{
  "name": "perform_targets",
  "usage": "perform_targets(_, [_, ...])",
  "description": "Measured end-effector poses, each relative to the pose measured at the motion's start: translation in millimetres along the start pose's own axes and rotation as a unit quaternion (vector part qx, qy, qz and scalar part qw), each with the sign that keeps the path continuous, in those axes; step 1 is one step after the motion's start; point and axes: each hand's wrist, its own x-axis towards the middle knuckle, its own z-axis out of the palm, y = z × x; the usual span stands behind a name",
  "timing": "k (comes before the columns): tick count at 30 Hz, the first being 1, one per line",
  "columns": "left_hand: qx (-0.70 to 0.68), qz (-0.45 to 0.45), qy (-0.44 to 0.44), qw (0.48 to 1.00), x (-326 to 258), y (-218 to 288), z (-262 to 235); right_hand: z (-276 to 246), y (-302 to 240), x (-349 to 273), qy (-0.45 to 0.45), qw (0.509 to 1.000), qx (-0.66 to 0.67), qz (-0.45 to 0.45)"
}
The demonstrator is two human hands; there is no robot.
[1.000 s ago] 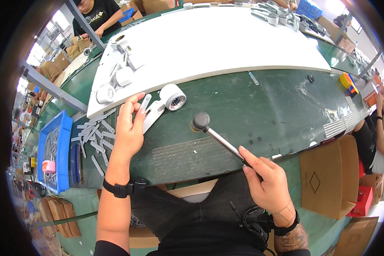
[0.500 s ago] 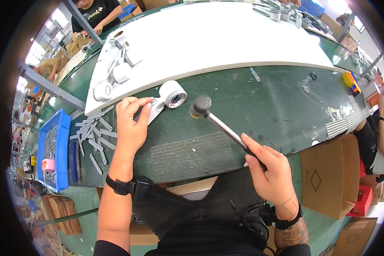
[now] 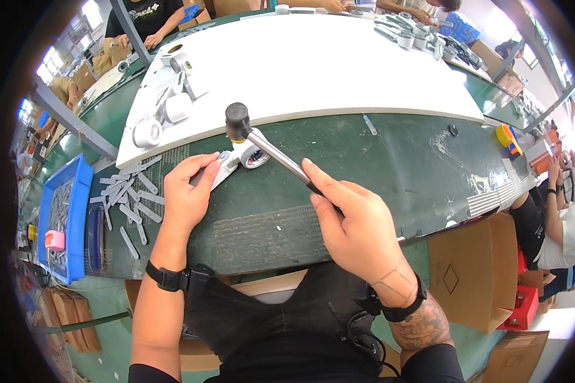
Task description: The person is assembling white plastic components, possibly medical or laboratory equipment, using a small rubber mallet to secure parts.
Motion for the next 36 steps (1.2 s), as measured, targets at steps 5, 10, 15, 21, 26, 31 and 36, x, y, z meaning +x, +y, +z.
perform_targets(5, [-0.055,-0.065,-0.003,0.996,-3.8,-6.9,0.5,14.6,-12.0,16.5,-0.029,0.999,-0.021,-0.002])
perform_targets(10, [-0.109,-0.128,-0.024,0.986,1.3,-3.1,1.7,31.3,3.2,25.1,-0.046,0.996,-0.065,-0.04])
perform_targets(15, [-0.132,-0.126,-0.046,0.982,2.5,-2.2,1.4,12.0,-6.0,34.7,-0.024,0.996,-0.029,-0.079])
perform_targets(21, [-0.138,-0.145,-0.056,0.978,3.4,-2.9,0.1,23.8,4.8,28.4,-0.025,0.993,-0.03,-0.113])
perform_targets(26, [-0.145,-0.15,-0.04,0.977,2.0,-1.8,-0.3,9.4,-8.4,33.7,-0.059,0.996,-0.054,-0.042])
perform_targets(31, [-0.149,-0.159,-0.053,0.975,4.1,3.4,-4.8,15.1,-21.1,27.8,0.024,0.999,-0.042,-0.013])
perform_targets(36, [-0.147,-0.168,-0.054,0.973,6.6,0.1,0.2,19.7,4.3,29.1,-0.08,0.989,-0.109,-0.061])
